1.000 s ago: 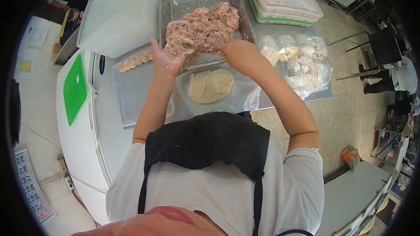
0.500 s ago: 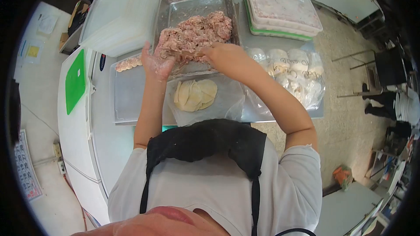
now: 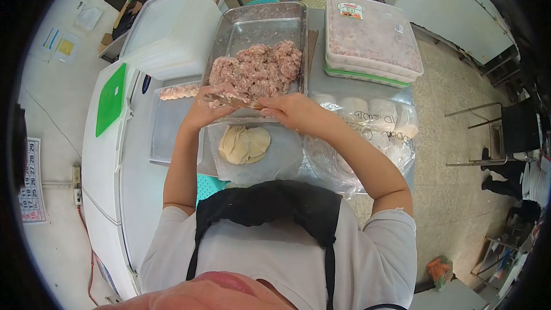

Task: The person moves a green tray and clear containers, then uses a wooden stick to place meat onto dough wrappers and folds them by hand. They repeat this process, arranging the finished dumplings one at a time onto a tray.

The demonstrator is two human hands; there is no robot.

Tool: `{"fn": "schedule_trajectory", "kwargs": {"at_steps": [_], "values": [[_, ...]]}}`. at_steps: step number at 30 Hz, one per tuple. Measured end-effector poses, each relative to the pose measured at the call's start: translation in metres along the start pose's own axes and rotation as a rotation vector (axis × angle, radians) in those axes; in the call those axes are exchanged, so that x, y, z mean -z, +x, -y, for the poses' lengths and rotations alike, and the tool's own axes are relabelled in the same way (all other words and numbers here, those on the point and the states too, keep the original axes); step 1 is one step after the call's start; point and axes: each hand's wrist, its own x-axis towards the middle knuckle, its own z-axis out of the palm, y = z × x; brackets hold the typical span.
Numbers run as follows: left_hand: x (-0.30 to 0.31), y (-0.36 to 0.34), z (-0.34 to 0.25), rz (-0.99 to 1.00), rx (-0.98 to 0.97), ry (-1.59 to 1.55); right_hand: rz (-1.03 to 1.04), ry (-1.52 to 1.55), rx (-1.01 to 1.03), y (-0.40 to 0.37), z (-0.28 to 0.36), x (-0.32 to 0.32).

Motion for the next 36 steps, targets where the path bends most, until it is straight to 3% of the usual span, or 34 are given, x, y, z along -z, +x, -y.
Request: {"fn": "schedule_trajectory", "kwargs": {"at_steps": [1,3,4,5,6,7,10,11,13,15,19,20,21,22,24,25,26,28,30,32,34,36], "values": [[-0.003,0.002,-0.009,-0.004,-0.001,0.008,0.003,0.005,0.043,0.002,-0.01,0.002],[-0.009,0.006,-0.027,-0.008,0.077,0.465,0.049,-0.106,-0.007,0.009,-0.024,0.014],[-0.012,0.005,-0.022,-0.011,0.081,0.47,0.102,-0.221,-0.065,0.01,-0.026,0.017],[-0.015,0.005,-0.009,-0.068,0.226,0.382,0.103,-0.219,-0.057,0.007,-0.022,0.012],[-0.016,0.005,0.002,-0.128,0.366,0.29,-0.024,-0.317,-0.024,0.004,-0.004,0.007],[-0.016,0.005,0.012,-0.138,0.367,0.291,-0.15,-0.412,0.01,0.003,0.005,0.004],[-0.014,0.0,0.021,-0.076,0.394,0.066,-0.046,-0.385,-0.057,0.011,-0.023,-0.021],[-0.015,-0.002,0.015,-0.103,0.354,0.237,-0.037,-0.379,-0.055,0.01,-0.033,-0.022],[-0.013,-0.006,0.0,-0.147,0.309,0.404,0.111,-0.729,-0.282,0.007,-0.056,-0.005],[-0.011,-0.017,-0.013,-0.14,0.3,-0.011,0.062,-0.666,-0.227,-0.008,-0.056,0.009],[-0.006,-0.023,-0.033,-0.14,0.176,0.017,-0.11,-0.378,-0.217,-0.009,-0.015,0.035],[-0.003,-0.021,-0.029,-0.113,-0.011,0.193,-0.103,-0.381,-0.222,-0.009,-0.001,0.034],[0.001,-0.02,-0.027,-0.083,-0.202,0.371,-0.059,-0.166,-0.225,-0.01,0.015,0.031],[0.004,-0.018,-0.026,-0.079,-0.204,0.364,-0.018,0.049,-0.227,-0.009,0.026,0.025],[0.007,-0.016,-0.027,0.133,-0.12,0.201,-0.001,0.044,-0.161,-0.004,0.024,-0.005],[0.008,-0.018,-0.026,0.142,-0.124,0.195,0.019,0.043,-0.089,-0.004,0.024,-0.016],[0.009,-0.018,-0.026,0.105,-0.092,0.278,0.015,0.036,-0.096,-0.004,0.021,-0.011],[0.012,-0.021,-0.024,0.069,-0.064,0.358,0.018,-0.373,-0.079,0.004,0.04,0.012],[0.019,-0.024,-0.02,0.041,0.093,0.203,-0.058,-0.419,-0.101,0.006,0.069,0.0],[0.032,-0.027,-0.018,0.052,0.047,0.267,-0.135,-0.461,-0.13,0.011,0.079,-0.016],[0.044,-0.035,-0.015,0.063,0.0,0.324,-0.052,-0.575,-0.15,0.023,0.073,-0.03],[0.057,-0.049,-0.014,-0.084,0.028,0.335,-0.057,-0.569,-0.137,0.033,0.079,-0.017]]}}
